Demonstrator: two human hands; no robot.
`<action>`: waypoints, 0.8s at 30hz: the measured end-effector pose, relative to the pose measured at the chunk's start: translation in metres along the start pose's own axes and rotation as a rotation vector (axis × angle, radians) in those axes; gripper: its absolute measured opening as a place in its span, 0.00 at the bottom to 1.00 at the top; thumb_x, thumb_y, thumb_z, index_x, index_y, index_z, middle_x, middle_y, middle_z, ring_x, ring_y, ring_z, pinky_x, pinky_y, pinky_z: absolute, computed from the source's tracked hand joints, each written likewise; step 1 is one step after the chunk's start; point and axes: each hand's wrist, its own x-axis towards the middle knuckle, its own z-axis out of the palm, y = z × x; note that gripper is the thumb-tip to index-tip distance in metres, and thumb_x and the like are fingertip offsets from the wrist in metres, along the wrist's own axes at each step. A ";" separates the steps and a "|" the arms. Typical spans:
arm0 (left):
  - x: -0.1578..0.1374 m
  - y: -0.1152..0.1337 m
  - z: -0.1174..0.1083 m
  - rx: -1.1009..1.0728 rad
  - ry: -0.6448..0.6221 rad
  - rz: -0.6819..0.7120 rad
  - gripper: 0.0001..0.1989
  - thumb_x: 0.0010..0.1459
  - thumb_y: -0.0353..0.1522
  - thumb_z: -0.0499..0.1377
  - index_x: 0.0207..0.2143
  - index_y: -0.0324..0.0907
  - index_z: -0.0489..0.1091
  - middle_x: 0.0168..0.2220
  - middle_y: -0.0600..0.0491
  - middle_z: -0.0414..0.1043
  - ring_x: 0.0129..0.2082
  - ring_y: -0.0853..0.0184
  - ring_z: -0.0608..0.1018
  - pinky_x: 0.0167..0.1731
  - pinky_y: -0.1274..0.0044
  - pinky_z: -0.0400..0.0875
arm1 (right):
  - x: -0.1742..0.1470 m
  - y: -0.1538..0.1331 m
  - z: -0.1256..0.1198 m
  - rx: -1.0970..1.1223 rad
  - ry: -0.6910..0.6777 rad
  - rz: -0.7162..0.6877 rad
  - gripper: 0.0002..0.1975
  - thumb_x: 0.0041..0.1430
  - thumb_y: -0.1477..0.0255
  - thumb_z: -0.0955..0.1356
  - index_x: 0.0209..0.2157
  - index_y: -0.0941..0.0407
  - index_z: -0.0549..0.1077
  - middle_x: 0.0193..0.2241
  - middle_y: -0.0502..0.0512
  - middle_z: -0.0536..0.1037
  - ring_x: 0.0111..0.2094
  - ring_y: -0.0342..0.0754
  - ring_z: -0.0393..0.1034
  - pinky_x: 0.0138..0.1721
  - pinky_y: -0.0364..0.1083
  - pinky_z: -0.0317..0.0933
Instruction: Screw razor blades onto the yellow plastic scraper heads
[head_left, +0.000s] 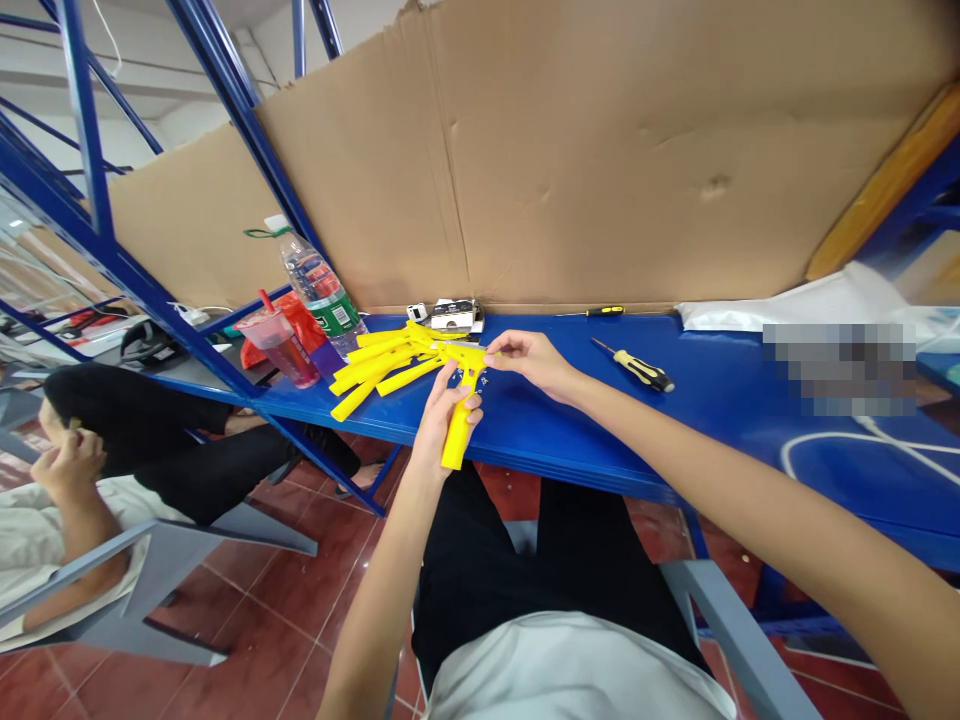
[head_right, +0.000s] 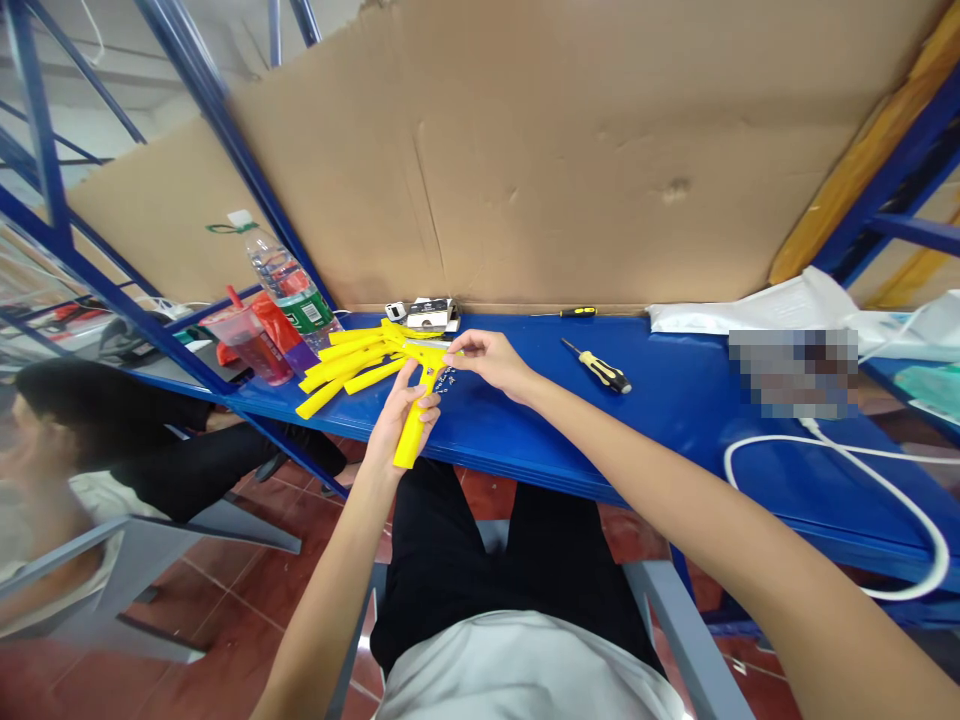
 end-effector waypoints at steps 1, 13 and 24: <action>0.000 0.000 0.000 -0.006 0.000 -0.007 0.37 0.53 0.20 0.70 0.63 0.50 0.68 0.45 0.53 0.75 0.27 0.76 0.73 0.24 0.84 0.65 | 0.000 -0.001 0.000 0.028 -0.009 0.028 0.16 0.49 0.61 0.85 0.35 0.51 0.83 0.36 0.49 0.84 0.38 0.47 0.76 0.49 0.51 0.73; -0.007 -0.004 0.010 -0.176 -0.034 -0.083 0.28 0.62 0.19 0.63 0.60 0.50 0.69 0.59 0.45 0.76 0.26 0.81 0.71 0.25 0.89 0.67 | 0.000 -0.013 -0.007 0.308 -0.065 0.335 0.22 0.46 0.72 0.86 0.40 0.50 0.79 0.43 0.55 0.87 0.42 0.51 0.82 0.42 0.49 0.79; -0.010 -0.008 0.014 -0.325 -0.012 -0.073 0.21 0.69 0.19 0.55 0.57 0.46 0.74 0.66 0.41 0.73 0.26 0.82 0.71 0.25 0.89 0.68 | 0.003 -0.042 -0.034 -0.372 -0.165 0.131 0.16 0.73 0.58 0.75 0.51 0.54 0.76 0.48 0.59 0.86 0.48 0.50 0.83 0.47 0.46 0.77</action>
